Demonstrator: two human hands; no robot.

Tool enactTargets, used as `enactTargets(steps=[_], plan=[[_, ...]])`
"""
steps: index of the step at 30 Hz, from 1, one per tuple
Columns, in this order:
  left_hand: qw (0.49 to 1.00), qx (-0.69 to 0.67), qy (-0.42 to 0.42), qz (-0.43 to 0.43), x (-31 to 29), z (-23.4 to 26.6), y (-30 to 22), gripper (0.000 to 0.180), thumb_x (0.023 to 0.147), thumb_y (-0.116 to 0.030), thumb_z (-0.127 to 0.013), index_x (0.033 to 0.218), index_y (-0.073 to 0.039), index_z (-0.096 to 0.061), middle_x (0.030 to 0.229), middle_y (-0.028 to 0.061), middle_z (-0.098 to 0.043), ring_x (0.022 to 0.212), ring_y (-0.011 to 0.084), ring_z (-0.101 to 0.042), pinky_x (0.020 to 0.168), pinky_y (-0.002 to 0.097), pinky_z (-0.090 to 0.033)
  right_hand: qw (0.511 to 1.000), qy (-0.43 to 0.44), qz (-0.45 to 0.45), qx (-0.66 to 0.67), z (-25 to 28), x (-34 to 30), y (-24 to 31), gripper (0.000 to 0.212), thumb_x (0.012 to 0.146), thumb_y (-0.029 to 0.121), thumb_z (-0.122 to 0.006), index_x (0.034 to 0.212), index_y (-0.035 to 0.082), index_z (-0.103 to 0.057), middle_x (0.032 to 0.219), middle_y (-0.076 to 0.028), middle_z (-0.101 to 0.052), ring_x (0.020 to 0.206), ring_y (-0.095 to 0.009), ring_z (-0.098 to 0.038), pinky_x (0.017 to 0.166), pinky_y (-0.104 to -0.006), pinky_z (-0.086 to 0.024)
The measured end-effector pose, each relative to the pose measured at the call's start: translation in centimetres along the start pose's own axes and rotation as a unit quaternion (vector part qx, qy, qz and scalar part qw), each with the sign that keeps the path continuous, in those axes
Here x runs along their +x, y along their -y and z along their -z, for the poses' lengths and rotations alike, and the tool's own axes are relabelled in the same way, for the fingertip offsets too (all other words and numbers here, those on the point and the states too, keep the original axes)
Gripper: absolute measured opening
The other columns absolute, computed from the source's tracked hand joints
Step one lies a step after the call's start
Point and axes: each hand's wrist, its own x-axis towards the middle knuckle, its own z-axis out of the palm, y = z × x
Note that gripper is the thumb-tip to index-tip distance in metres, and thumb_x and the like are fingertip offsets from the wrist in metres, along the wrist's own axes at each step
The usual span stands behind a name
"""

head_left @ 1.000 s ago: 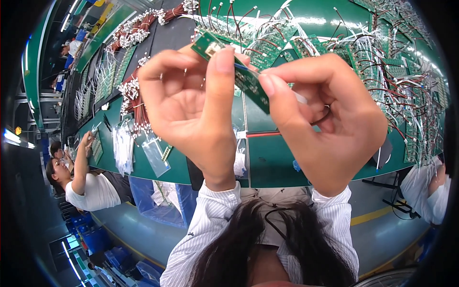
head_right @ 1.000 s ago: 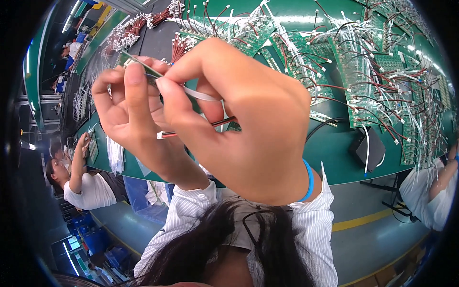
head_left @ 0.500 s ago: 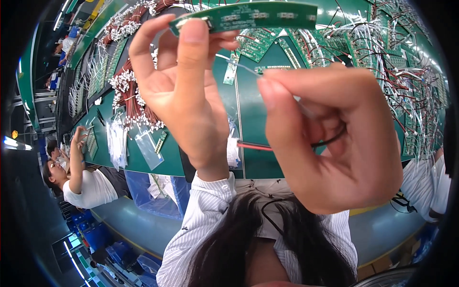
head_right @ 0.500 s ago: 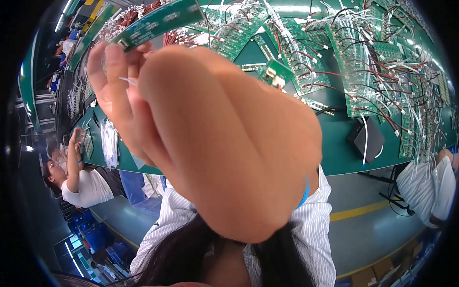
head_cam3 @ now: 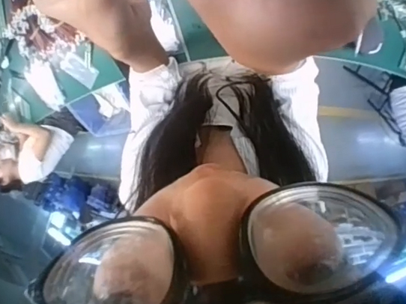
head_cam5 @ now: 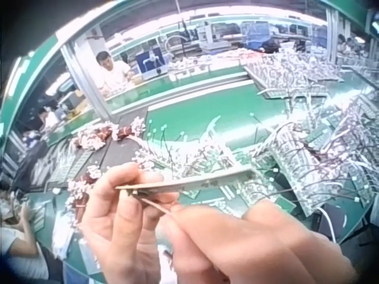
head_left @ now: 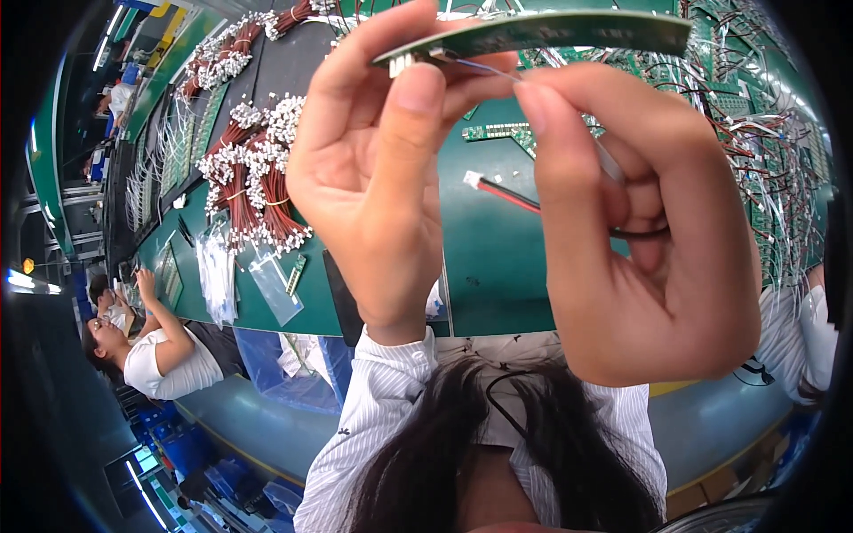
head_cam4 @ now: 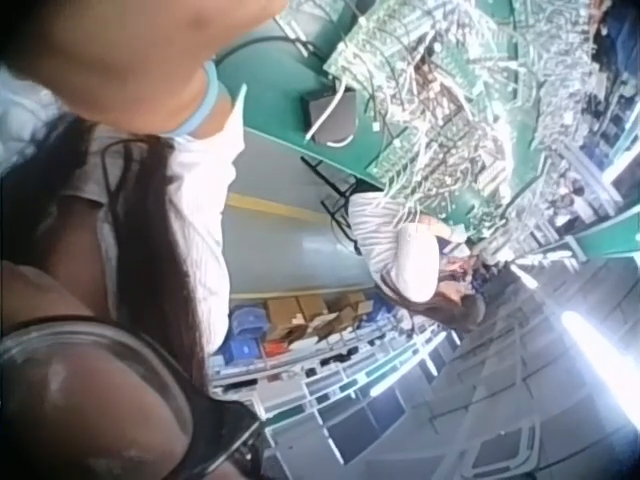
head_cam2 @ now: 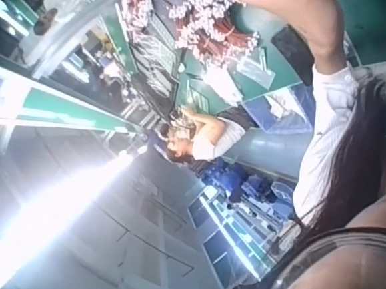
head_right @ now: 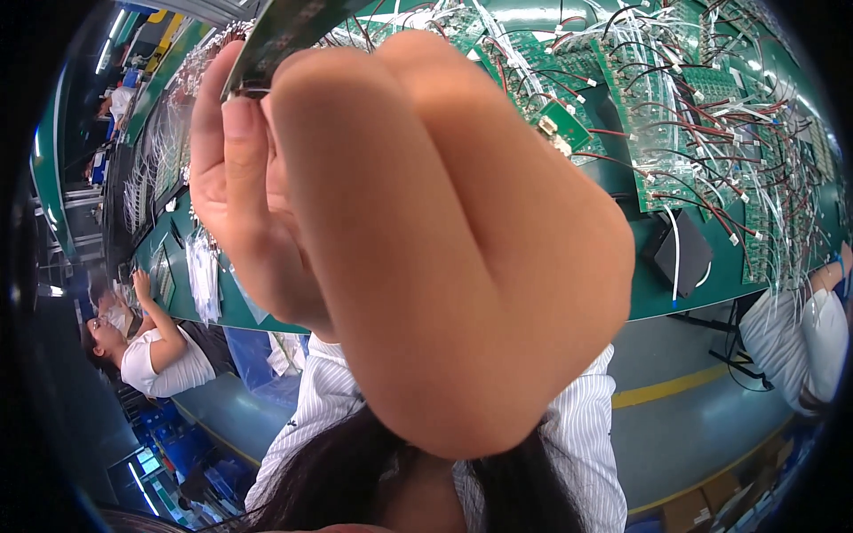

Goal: The person assembles electronic components by hand, connecting wires with connector housings to printed circuit boards.

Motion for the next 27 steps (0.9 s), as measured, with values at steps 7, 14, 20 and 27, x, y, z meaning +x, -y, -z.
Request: enactTargets(steps=[7, 14, 20, 27], plan=[[0.999, -0.008, 0.032, 0.004, 0.0, -0.3, -0.3, 0.03, 0.088, -0.004, -0.051, 0.114, 0.008, -0.043, 0.1, 0.019, -0.056, 0.085, 0.0264, -0.061, 0.077, 0.0357, -0.051, 0.996, -0.005, 0.037, -0.082, -0.3, 0.0, 0.1, 0.014, 0.073, -0.012, -0.064, 0.085, -0.005, -0.061, 0.074, -0.003, -0.061, 0.048, 0.0, -0.039, 0.039, -0.0134, -0.029], [0.998, 0.004, 0.07, 0.001, 0.3, 0.1, 0.2, 0.034, 0.09, -0.007, -0.047, 0.119, 0.01, -0.042, 0.105, 0.0204, -0.056, 0.092, 0.0259, -0.059, 0.082, 0.036, -0.05, 0.98, -0.011, 0.078, -0.184, -0.4, 0.0, 0.0, 0.013, 0.069, -0.013, -0.065, 0.081, -0.006, -0.063, 0.073, -0.006, -0.063, 0.046, -0.006, -0.039, 0.038, -0.0174, -0.03], [0.996, -0.006, 0.086, 0.004, 0.1, 0.3, 0.4, 0.045, 0.091, -0.013, -0.049, 0.128, 0.007, -0.034, 0.114, 0.0124, -0.055, 0.095, 0.0153, -0.056, 0.086, 0.0237, -0.046, 0.974, -0.027, 0.083, -0.211, -0.9, -0.1, 0.0, 0.013, 0.068, -0.013, -0.066, 0.079, -0.006, -0.064, 0.072, -0.006, -0.064, 0.045, -0.007, -0.038, 0.038, -0.0181, -0.029], [0.998, -0.024, 0.057, -0.016, 0.1, 0.0, 0.3, 0.035, 0.09, -0.006, -0.046, 0.121, 0.009, -0.041, 0.106, 0.0193, -0.055, 0.093, 0.021, -0.057, 0.082, 0.0329, -0.049, 0.974, -0.007, 0.108, -0.2, -0.2, -0.1, -0.8, 0.014, 0.068, -0.012, -0.067, 0.08, -0.007, -0.063, 0.072, -0.007, -0.063, 0.045, -0.006, -0.038, 0.039, -0.0178, -0.029]])
